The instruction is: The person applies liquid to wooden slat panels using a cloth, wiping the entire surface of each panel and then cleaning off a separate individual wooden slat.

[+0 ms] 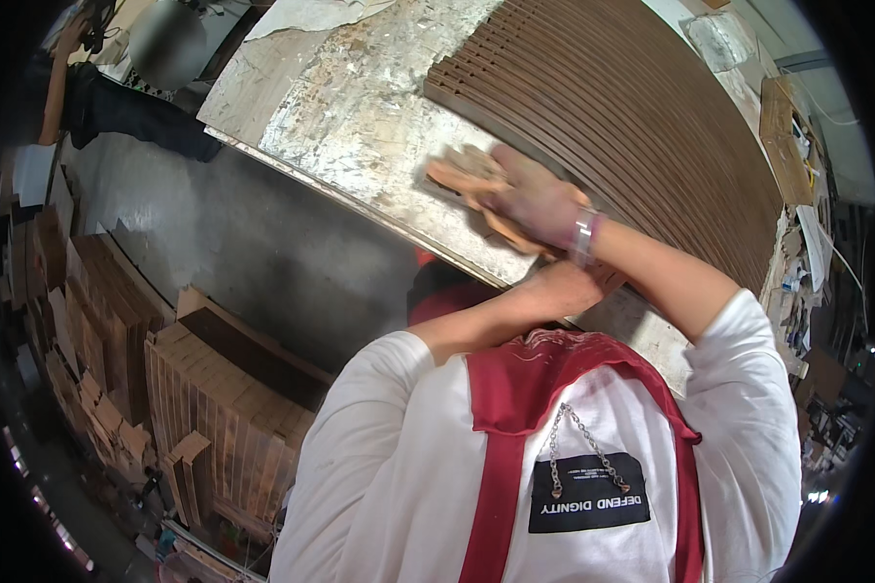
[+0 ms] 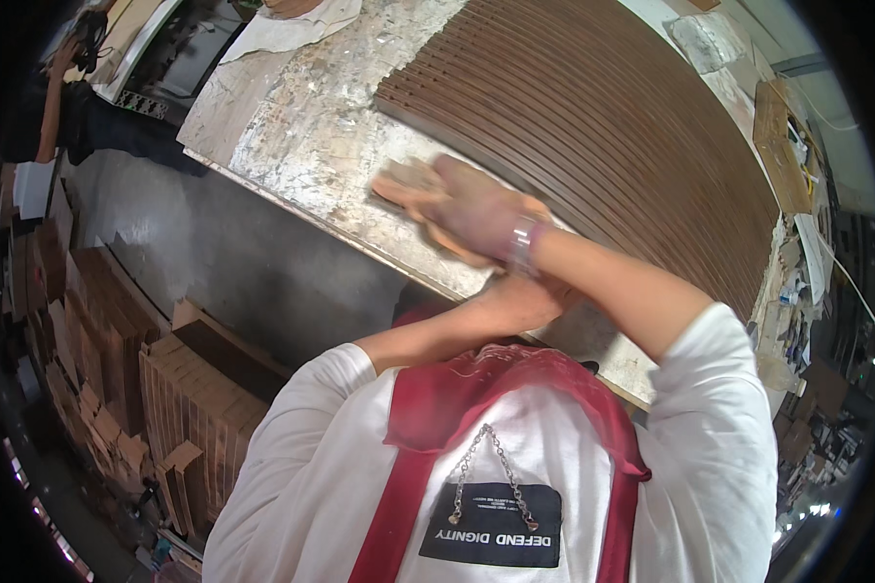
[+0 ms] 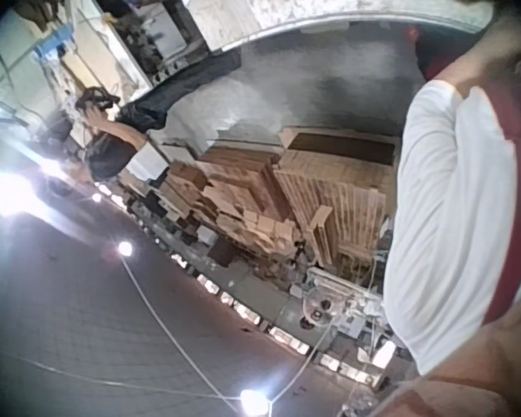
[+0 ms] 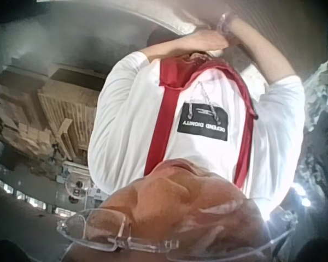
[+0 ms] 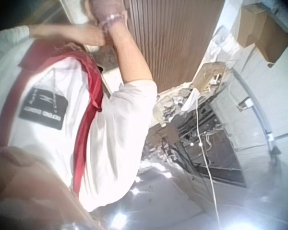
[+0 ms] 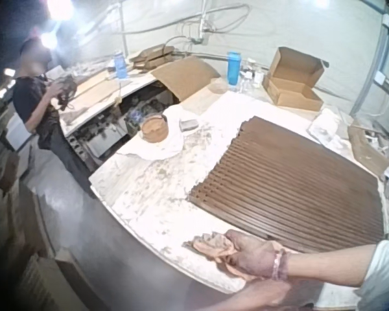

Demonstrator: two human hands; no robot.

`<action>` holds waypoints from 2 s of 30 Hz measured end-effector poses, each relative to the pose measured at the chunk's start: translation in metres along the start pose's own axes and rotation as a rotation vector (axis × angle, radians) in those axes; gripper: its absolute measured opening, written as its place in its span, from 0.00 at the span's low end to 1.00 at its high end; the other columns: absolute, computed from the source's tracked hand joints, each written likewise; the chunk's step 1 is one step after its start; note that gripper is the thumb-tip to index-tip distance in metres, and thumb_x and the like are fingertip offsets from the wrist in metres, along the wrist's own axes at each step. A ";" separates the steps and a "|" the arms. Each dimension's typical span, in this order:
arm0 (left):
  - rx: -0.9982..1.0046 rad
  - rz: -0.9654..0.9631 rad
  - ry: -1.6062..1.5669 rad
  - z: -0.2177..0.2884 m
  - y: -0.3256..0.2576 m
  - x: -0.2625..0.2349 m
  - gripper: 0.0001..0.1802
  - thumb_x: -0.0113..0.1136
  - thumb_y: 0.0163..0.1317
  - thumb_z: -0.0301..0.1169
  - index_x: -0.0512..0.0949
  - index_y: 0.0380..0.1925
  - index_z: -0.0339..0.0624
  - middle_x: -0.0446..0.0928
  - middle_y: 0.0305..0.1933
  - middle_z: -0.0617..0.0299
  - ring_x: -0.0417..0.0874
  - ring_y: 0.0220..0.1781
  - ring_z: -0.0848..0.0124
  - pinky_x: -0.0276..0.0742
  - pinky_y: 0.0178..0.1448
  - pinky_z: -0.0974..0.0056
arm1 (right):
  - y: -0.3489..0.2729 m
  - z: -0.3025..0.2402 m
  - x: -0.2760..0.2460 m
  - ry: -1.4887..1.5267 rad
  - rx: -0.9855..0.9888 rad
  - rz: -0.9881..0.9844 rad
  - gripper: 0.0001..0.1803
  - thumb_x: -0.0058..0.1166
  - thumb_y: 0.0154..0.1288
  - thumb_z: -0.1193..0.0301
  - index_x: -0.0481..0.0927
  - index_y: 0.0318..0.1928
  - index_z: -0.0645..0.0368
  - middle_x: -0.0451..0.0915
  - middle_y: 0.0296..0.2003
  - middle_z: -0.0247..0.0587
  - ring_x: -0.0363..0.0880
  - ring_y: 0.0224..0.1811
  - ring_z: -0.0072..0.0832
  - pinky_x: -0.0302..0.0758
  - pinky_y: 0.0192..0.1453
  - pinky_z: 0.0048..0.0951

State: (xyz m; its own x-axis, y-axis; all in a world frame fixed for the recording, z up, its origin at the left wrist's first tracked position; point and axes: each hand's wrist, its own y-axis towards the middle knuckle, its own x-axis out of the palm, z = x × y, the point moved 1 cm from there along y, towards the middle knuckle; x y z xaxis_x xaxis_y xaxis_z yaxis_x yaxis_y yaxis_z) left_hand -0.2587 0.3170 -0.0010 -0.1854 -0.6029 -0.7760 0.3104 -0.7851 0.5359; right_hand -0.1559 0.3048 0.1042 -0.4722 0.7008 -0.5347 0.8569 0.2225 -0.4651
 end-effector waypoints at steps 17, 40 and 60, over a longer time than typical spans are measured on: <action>-0.305 -0.037 -0.593 -0.005 0.008 -0.019 0.21 0.44 0.70 0.25 0.65 0.63 0.34 0.70 0.63 0.48 0.70 0.66 0.59 0.62 0.72 0.60 | 0.032 -0.012 0.021 0.087 -0.035 0.048 0.18 0.60 0.62 0.65 0.69 0.45 0.60 0.77 0.32 0.47 0.76 0.35 0.31 0.72 0.41 0.34; -0.355 -0.214 -0.503 -0.001 0.004 0.003 0.16 0.48 0.71 0.33 0.70 0.54 0.36 0.73 0.54 0.52 0.74 0.57 0.64 0.65 0.64 0.62 | 0.001 -0.022 0.022 -0.077 -0.086 0.269 0.18 0.59 0.61 0.62 0.73 0.45 0.60 0.80 0.42 0.57 0.80 0.45 0.52 0.74 0.48 0.44; -0.788 0.276 -0.012 -0.070 -0.073 -0.184 0.33 0.70 0.51 0.30 0.72 0.58 0.35 0.76 0.54 0.49 0.77 0.51 0.53 0.72 0.59 0.55 | -0.152 0.114 -0.092 0.899 -0.189 0.492 0.33 0.59 0.64 0.64 0.64 0.65 0.65 0.77 0.52 0.39 0.79 0.49 0.24 0.79 0.53 0.27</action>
State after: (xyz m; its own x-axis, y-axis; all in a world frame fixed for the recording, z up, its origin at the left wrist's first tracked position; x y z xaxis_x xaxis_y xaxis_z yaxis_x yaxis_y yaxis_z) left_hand -0.1815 0.4947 0.0793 -0.0157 -0.7643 -0.6447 0.9065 -0.2829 0.3133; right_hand -0.2663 0.1290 0.1439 0.2002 0.9720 0.1235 0.9679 -0.1766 -0.1787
